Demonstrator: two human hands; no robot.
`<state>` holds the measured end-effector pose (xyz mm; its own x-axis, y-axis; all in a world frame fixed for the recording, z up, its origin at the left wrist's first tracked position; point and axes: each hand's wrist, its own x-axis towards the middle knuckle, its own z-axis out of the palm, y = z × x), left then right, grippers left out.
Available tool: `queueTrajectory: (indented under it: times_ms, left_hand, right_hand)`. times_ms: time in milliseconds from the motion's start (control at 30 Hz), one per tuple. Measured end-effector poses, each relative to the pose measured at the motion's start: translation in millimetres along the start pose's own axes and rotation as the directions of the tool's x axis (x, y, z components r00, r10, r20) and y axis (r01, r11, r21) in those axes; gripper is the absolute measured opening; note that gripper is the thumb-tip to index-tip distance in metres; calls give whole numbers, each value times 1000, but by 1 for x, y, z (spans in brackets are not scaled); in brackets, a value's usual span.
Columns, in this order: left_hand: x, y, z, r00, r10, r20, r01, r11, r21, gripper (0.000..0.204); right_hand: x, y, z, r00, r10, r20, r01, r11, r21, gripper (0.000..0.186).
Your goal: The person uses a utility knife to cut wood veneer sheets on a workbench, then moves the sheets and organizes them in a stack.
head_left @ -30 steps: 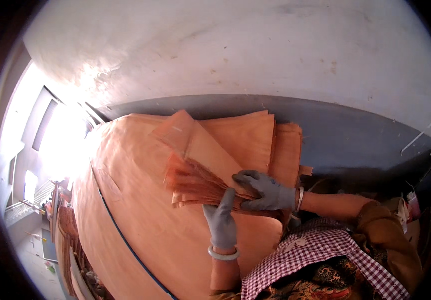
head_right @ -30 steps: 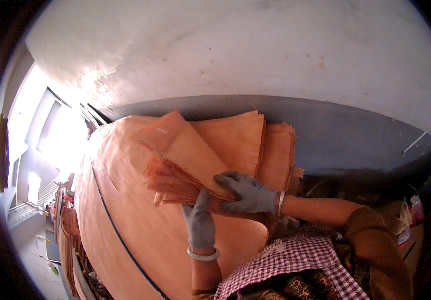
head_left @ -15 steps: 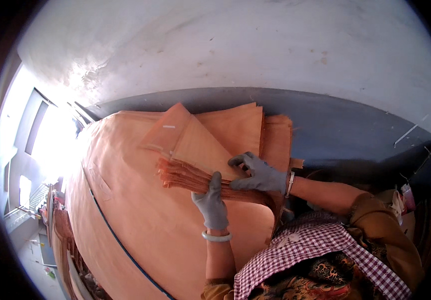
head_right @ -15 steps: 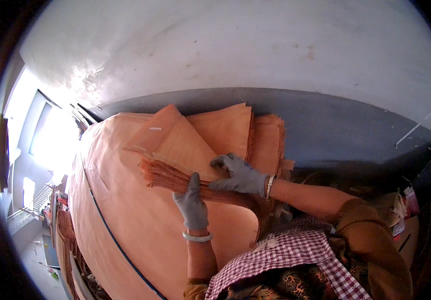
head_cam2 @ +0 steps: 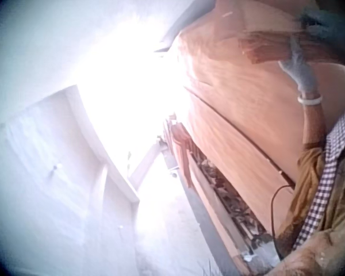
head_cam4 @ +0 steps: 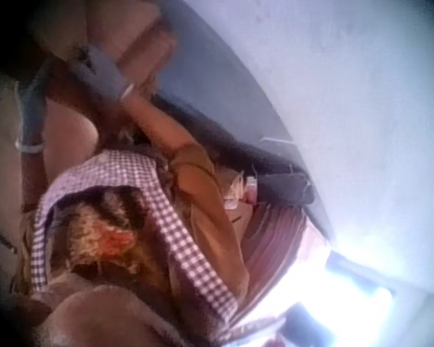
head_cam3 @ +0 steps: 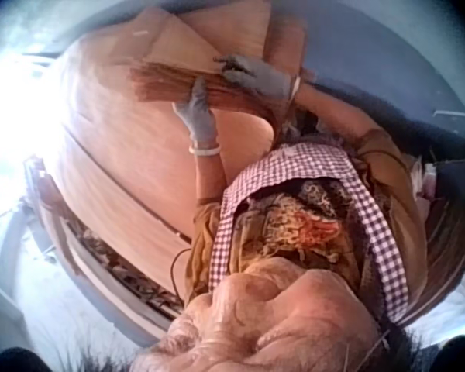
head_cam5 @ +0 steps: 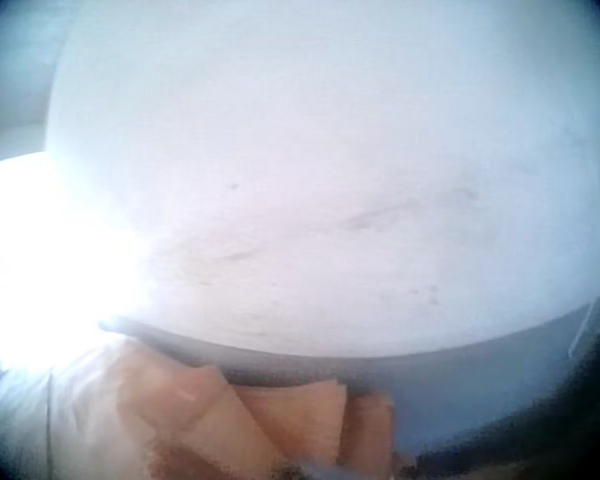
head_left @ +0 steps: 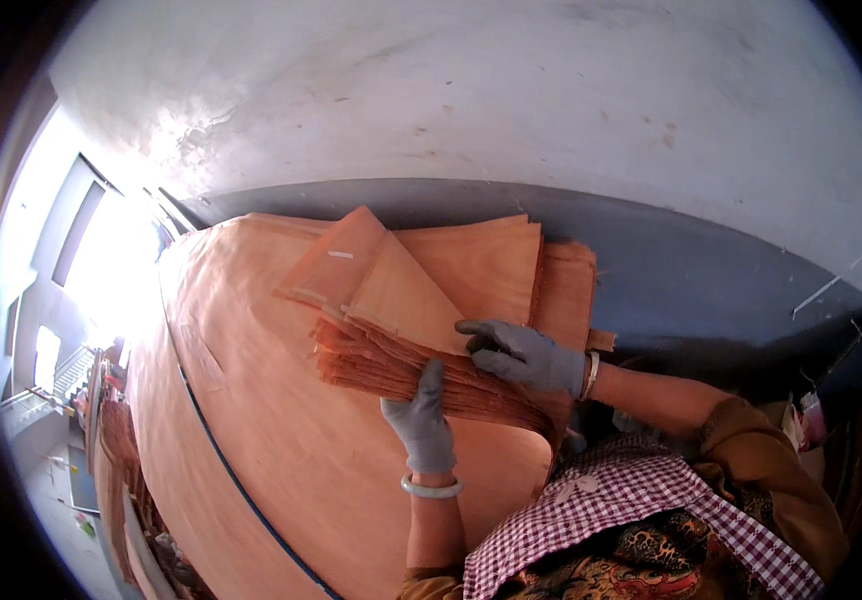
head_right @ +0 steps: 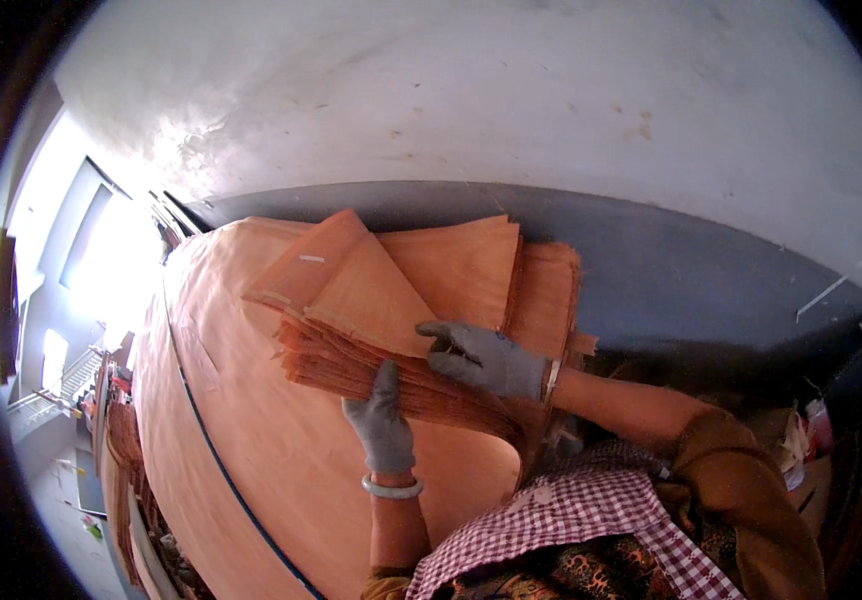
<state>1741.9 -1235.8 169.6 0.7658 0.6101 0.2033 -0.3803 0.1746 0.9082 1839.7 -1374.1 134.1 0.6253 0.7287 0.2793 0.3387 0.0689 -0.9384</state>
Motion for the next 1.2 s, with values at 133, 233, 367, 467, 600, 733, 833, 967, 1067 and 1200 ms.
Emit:
queueTrajectory:
  times_ms: [133,233,367,467,600,733,833,967,1067,1200]
  left_hand:
    - [0,-1,-4,999,-33,3,33,998,52,26]
    - [0,-2,0,997,-81,18,80,996,34,23]
    - [2,-9,-2,994,-99,-36,100,995,24,16]
    - [1,-14,-4,995,-88,-49,88,996,-4,15]
    - [-1,-13,0,999,-44,-2,44,999,9,17]
    - [-2,-18,-1,998,-66,12,66,998,-1,21]
    - [-3,-15,0,996,-84,1,84,995,-54,23]
    - [-2,-14,6,996,-81,-40,79,996,-52,23]
    - [-1,-18,4,996,-67,-53,67,998,3,22]
    - [-2,-19,0,996,-79,-50,82,994,70,22]
  right_hand:
    - [-2,-13,-1,991,-133,34,137,930,-342,53]
    - [-7,-1,-6,972,-203,120,235,796,-558,58]
    - [-10,-6,-13,981,-153,117,192,811,-552,49]
    - [-10,-12,-11,997,-72,-9,61,902,-428,35]
    - [-2,-34,-13,998,68,-7,-65,915,-398,33]
    - [-1,-24,-12,999,33,-34,-43,925,-378,37]
    - [-4,-19,-11,999,4,-47,-18,951,-308,35]
    - [-2,-13,-11,998,-49,-26,35,919,-392,28]
    - [-2,-10,-11,996,-89,-26,70,902,-425,25]
    - [-4,-6,-10,986,-157,-60,114,886,-449,25]
